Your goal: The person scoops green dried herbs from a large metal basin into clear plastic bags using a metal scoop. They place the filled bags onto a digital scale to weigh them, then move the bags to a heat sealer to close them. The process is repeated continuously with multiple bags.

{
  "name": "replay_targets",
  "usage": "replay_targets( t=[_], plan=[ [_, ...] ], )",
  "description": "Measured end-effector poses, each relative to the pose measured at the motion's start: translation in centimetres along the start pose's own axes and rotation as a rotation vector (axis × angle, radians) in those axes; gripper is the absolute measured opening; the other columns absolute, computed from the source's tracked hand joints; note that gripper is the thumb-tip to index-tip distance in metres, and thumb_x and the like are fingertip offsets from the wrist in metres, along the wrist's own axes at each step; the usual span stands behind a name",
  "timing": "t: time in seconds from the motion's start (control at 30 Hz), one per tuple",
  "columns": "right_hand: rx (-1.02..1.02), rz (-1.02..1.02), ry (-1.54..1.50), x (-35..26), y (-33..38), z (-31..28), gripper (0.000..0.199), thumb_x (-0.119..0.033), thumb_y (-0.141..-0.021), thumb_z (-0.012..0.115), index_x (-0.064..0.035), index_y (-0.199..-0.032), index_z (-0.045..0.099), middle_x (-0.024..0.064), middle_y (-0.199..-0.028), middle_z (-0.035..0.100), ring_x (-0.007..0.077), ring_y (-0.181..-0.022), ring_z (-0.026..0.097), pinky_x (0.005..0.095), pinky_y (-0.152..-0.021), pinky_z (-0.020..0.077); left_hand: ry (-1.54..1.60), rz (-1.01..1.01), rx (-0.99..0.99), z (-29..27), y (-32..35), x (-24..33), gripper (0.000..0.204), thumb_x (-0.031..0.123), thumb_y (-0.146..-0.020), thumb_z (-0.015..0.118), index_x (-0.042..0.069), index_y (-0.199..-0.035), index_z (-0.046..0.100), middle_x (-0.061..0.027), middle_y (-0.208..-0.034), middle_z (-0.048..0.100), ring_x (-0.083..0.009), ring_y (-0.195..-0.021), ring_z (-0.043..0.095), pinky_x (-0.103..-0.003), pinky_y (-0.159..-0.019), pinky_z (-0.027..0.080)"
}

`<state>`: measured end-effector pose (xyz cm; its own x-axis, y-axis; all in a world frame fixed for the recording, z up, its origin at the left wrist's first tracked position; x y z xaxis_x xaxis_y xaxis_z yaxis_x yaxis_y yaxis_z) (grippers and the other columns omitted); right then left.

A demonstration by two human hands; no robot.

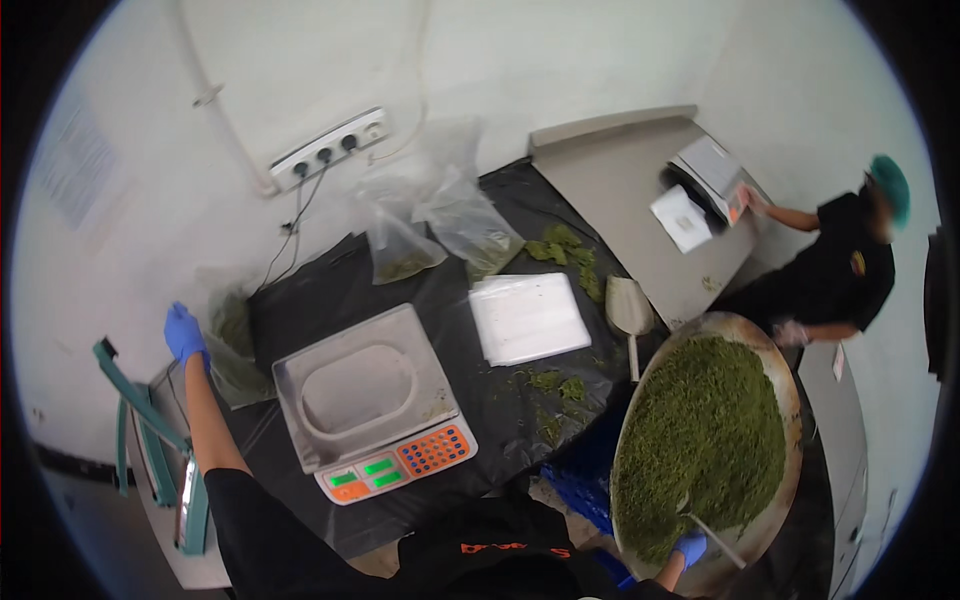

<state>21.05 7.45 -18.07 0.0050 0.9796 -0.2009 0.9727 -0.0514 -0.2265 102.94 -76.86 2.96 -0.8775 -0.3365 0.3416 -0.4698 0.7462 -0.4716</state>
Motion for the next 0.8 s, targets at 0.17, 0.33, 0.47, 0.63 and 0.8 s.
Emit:
replay_targets(
  t=[0.17,0.33,0.47,0.63,0.8],
  plan=[
    [-0.106,0.301,-0.056,-0.9,2.6,-4.7,0.015,-0.003,-0.068,0.056,0.0004,-0.080,0.065,0.0218,-0.088,0.063,0.0320,-0.077,0.061,0.0383,-0.065,0.0468,0.356,0.249,0.268,-1.8,7.8,18.2,0.037,0.023,-0.093,0.033,0.000,-0.118,0.048,-0.0201,-0.117,0.053,-0.0329,-0.109,0.050,-0.040,-0.090,0.040],
    [0.050,0.100,0.133,3.6,3.9,-3.7,0.015,-0.013,-0.068,0.062,-0.0022,-0.079,0.066,0.0197,-0.078,0.063,0.0351,-0.067,0.061,0.0422,-0.058,0.0463,0.472,1.141,-0.646,4.0,34.8,43.4,0.016,0.024,-0.078,0.051,0.013,-0.087,0.059,-0.0105,-0.088,0.059,-0.0309,-0.074,0.058,-0.043,-0.063,0.045],
    [-0.091,0.249,0.111,-4.0,4.2,-7.1,0.023,-0.024,-0.073,0.066,-0.0010,-0.072,0.066,0.0211,-0.082,0.063,0.0345,-0.071,0.062,0.0413,-0.064,0.0479,0.373,1.105,-0.535,15.5,47.2,44.8,0.029,0.034,-0.071,0.063,0.010,-0.086,0.060,-0.0096,-0.082,0.061,-0.0268,-0.078,0.059,-0.042,-0.074,0.043],
    [0.485,-0.310,0.154,7.7,6.3,-7.1,0.012,-0.012,-0.071,0.068,-0.0013,-0.077,0.068,0.0165,-0.080,0.066,0.0312,-0.059,0.062,0.0430,-0.055,0.0454,0.254,1.083,-0.613,17.2,50.6,48.7,0.014,0.027,-0.072,0.059,0.013,-0.070,0.062,-0.0062,-0.073,0.060,-0.0222,-0.078,0.059,-0.039,-0.067,0.042],
    [-0.134,0.617,-0.020,3.2,4.5,-10.8,0.028,-0.016,-0.070,0.071,0.0027,-0.089,0.063,0.0155,-0.075,0.065,0.0204,-0.060,0.059,0.0363,-0.056,0.0452,0.609,1.209,-0.293,5.0,46.8,47.8,0.013,0.030,-0.058,0.070,0.020,-0.060,0.061,-0.0107,-0.100,0.056,-0.0352,-0.091,0.053,-0.044,-0.079,0.042]
  ],
)
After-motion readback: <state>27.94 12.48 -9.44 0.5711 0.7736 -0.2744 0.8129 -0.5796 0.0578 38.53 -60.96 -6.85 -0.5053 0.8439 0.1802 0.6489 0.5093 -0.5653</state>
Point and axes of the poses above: each hand's wrist, its own y-axis away from the middle knuckle, its own z-axis out of the palm, x = y × z, the point moved 6 cm from there along -y, towards the middle knuckle
